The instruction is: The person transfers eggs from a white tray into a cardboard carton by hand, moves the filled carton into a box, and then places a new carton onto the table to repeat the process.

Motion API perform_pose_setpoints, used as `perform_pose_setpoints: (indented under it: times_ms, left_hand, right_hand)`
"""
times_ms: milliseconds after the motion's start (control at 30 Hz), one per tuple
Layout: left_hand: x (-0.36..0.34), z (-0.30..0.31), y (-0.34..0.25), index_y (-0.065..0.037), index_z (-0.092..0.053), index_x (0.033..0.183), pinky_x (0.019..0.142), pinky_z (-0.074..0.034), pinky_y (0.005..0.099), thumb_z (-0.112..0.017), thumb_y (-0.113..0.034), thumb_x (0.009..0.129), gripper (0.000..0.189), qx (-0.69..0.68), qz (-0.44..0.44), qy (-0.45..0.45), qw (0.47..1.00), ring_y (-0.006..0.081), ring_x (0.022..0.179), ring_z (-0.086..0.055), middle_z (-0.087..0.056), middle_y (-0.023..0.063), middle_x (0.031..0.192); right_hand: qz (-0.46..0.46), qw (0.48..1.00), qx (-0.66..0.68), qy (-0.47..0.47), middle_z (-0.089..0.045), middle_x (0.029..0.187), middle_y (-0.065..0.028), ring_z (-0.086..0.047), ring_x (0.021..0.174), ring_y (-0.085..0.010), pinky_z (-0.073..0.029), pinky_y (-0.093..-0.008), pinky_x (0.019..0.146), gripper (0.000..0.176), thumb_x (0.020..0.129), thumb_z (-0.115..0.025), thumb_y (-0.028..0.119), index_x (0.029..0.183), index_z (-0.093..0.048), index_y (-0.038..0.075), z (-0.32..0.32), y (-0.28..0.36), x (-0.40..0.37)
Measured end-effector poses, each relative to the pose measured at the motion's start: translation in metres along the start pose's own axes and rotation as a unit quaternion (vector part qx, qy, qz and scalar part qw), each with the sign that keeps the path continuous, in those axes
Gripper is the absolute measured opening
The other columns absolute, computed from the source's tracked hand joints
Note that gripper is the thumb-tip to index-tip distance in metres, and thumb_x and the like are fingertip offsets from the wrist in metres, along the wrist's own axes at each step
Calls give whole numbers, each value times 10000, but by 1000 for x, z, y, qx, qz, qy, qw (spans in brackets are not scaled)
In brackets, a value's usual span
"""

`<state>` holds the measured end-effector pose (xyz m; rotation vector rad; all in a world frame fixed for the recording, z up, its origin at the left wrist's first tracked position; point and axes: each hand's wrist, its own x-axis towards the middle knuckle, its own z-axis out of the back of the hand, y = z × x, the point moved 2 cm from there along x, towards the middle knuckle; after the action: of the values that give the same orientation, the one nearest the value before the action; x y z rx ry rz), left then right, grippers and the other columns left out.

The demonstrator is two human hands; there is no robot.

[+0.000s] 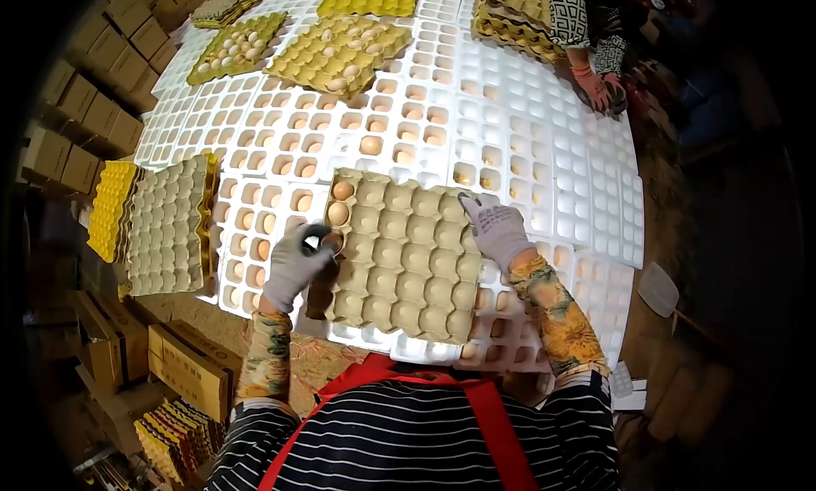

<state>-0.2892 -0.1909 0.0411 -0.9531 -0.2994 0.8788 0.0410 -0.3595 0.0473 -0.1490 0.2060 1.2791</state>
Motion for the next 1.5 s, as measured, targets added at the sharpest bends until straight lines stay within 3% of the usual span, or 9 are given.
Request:
perform_pose_setpoints:
  times_ms: [133, 300, 533, 733, 867, 900, 1100, 1367, 1500]
  left_hand:
    - [-6, -9, -21, -165, -560, 1289, 791, -537, 436, -719, -164, 810, 505, 323, -127, 65, 936, 325, 973, -647, -566, 115, 1209]
    - [-1, -1, 7, -175, -586, 1227, 803, -543, 422, -694, -160, 825, 417, 274, -180, 73, 942, 289, 971, -653, -585, 70, 1188]
    - [12, 5, 34, -95, -686, 1171, 819, -548, 313, -774, -149, 775, 409, -73, -38, 50, 995, 210, 904, -676, -696, 71, 1039]
    - [0, 21, 56, -42, -468, 1449, 614, -506, 233, -524, -190, 950, 524, -651, -13, 61, 757, 132, 852, -659, -649, 86, 1096]
    - [10, 37, 23, -45, -558, 1368, 706, -533, 256, -633, -143, 889, 495, -368, 76, 80, 923, 189, 991, -677, -597, 121, 1258]
    - [25, 26, 26, -123, -630, 1276, 795, -542, 322, -703, -169, 842, 442, -148, -96, 22, 984, 226, 1033, -660, -611, 126, 1227]
    - [56, 4, -36, -232, -646, 1183, 902, -521, 441, -795, -177, 710, 499, 409, -123, 55, 903, 345, 1067, -599, -533, 123, 1283]
    - [70, 7, -38, -149, -627, 1106, 838, -537, 450, -764, -127, 703, 426, 348, -103, 20, 932, 347, 1004, -630, -566, 101, 1196]
    - [32, 21, 13, -69, -629, 1183, 804, -540, 384, -762, -219, 848, 390, -106, -90, -122, 983, 252, 953, -671, -628, 47, 1240]
  right_hand:
    - [-6, 958, 268, -105, -650, 1034, -100, -668, 925, -235, -536, -389, 764, 573, 861, -648, 166, 1410, -502, 96, -11, -33, -7]
    - [-92, 484, 865, -94, -650, 978, -69, -631, 693, -136, -518, -249, 549, 483, 909, -651, 126, 1369, -546, 21, 17, -11, -13]
    - [112, 964, 232, -62, -566, 1217, -142, -650, 1036, -310, -521, -397, 899, 402, 847, -701, 400, 1142, -669, 129, 55, 105, 79]
    - [145, 988, -18, 57, -568, 1201, -169, -668, 1013, -307, -552, -449, 801, 468, 857, -664, 455, 1209, -637, 147, 59, 174, 141]
    - [187, 980, -46, 43, -609, 1190, -164, -680, 983, -302, -548, -446, 780, 464, 850, -631, 493, 1147, -685, 140, 58, 174, 148]
    - [181, 981, -47, 41, -609, 1190, -164, -680, 983, -302, -548, -446, 780, 464, 850, -631, 493, 1147, -685, 140, 54, 168, 147]
    - [12, 835, 550, -23, -722, 929, -107, -685, 914, -271, -532, -373, 842, 477, 815, -672, 489, 1006, -738, 57, 26, 125, 133]
    - [0, 967, 246, -70, -621, 1196, -131, -647, 1071, -306, -523, -412, 919, 516, 819, -653, 551, 1257, -660, 277, 32, 115, 103]
    - [66, 985, 117, -106, -627, 1119, -137, -668, 951, -313, -530, -407, 862, 405, 798, -710, 476, 1053, -734, 162, 46, 148, 105]
